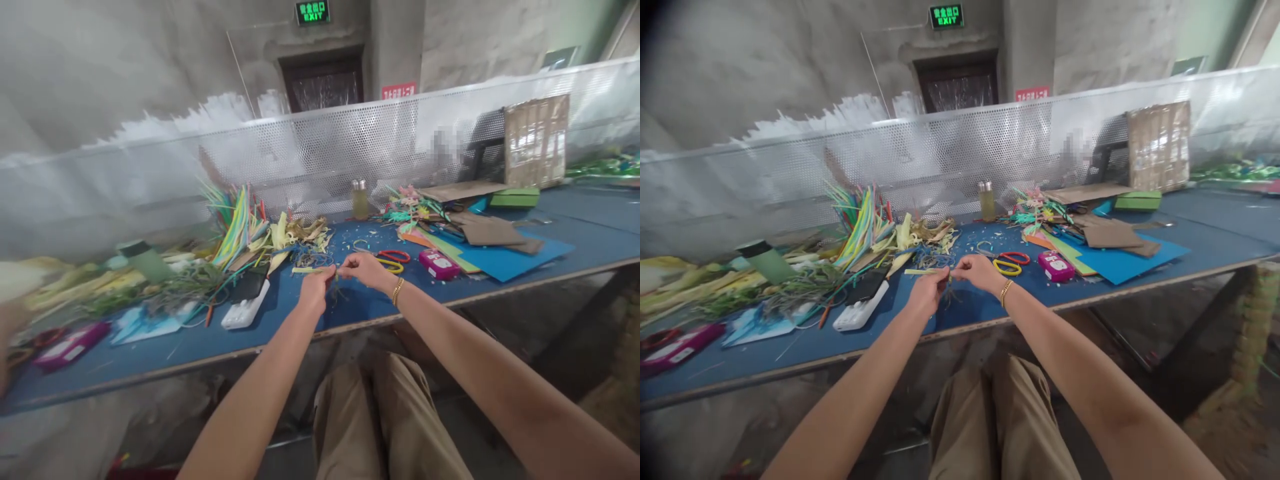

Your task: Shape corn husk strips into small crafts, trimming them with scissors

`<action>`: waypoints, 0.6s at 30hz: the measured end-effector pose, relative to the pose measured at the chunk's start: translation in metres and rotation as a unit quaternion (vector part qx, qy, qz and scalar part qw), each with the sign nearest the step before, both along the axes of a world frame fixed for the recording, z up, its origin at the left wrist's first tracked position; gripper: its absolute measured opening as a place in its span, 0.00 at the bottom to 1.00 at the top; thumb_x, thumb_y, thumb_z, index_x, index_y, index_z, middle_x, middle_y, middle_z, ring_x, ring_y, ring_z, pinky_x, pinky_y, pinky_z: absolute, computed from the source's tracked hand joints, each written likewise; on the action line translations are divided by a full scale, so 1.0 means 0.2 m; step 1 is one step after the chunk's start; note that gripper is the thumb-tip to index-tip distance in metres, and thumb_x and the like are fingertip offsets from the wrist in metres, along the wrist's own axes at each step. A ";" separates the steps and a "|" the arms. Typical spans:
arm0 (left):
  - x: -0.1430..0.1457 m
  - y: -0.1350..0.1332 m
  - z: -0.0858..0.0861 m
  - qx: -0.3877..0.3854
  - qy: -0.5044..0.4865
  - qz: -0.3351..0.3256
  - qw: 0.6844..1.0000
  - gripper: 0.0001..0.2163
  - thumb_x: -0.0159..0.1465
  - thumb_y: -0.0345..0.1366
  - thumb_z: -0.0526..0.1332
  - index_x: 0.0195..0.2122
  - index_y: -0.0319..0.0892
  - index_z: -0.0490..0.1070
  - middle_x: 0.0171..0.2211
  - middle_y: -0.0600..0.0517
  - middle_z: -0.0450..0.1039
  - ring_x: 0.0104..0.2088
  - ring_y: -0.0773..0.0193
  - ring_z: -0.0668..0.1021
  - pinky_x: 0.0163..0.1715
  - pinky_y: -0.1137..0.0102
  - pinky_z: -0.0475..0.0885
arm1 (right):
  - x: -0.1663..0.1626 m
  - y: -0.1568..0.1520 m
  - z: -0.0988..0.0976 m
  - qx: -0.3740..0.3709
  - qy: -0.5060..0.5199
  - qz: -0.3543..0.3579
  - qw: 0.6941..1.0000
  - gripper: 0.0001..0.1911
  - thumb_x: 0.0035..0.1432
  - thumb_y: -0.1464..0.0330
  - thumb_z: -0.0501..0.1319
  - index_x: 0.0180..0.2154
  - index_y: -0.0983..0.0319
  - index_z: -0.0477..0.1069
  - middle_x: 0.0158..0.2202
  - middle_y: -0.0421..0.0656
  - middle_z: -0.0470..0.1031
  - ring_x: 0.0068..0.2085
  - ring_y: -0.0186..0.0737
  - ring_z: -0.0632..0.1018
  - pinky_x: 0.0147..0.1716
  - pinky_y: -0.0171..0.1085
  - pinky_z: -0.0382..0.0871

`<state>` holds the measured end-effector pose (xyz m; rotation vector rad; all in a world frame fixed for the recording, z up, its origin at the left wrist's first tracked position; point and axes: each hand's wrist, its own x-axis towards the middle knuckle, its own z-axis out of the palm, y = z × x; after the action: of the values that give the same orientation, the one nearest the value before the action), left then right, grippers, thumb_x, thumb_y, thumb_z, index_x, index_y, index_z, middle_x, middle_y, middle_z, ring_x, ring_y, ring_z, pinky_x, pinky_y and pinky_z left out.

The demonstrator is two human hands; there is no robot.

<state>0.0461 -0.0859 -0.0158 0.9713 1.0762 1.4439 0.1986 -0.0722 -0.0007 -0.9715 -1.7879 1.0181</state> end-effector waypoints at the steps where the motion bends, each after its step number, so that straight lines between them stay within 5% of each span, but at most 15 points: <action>1: 0.00 0.00 -0.01 -0.011 -0.002 -0.013 1.000 0.17 0.39 0.43 0.74 0.21 0.38 0.69 0.19 0.55 0.67 0.22 0.71 0.68 0.23 0.74 0.60 | 0.01 0.01 -0.01 -0.003 -0.014 0.002 1.000 0.14 0.47 0.59 0.66 0.26 0.64 0.71 0.24 0.40 0.74 0.27 0.33 0.72 0.30 0.33 0.65; 8: -0.06 0.10 0.03 -0.021 0.123 -0.152 0.980 0.21 0.46 0.52 0.69 0.29 0.38 0.74 0.26 0.51 0.72 0.25 0.69 0.71 0.24 0.74 0.60 | 0.06 0.16 -0.03 -0.018 0.035 0.032 0.999 0.15 0.46 0.58 0.66 0.27 0.65 0.72 0.23 0.39 0.73 0.27 0.32 0.71 0.32 0.34 0.64; 18: -0.07 0.24 -0.05 0.009 0.166 -0.217 0.962 0.15 0.42 0.40 0.73 0.29 0.39 0.75 0.24 0.54 0.71 0.23 0.72 0.68 0.26 0.73 0.61 | 0.10 0.31 -0.10 -0.038 0.112 0.043 0.992 0.15 0.44 0.59 0.66 0.25 0.63 0.69 0.20 0.35 0.66 0.24 0.29 0.66 0.28 0.33 0.60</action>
<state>0.0320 -0.0373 -0.0249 1.3999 1.0044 0.9540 0.2177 -0.0093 -0.0203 -0.7974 -1.6266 1.2067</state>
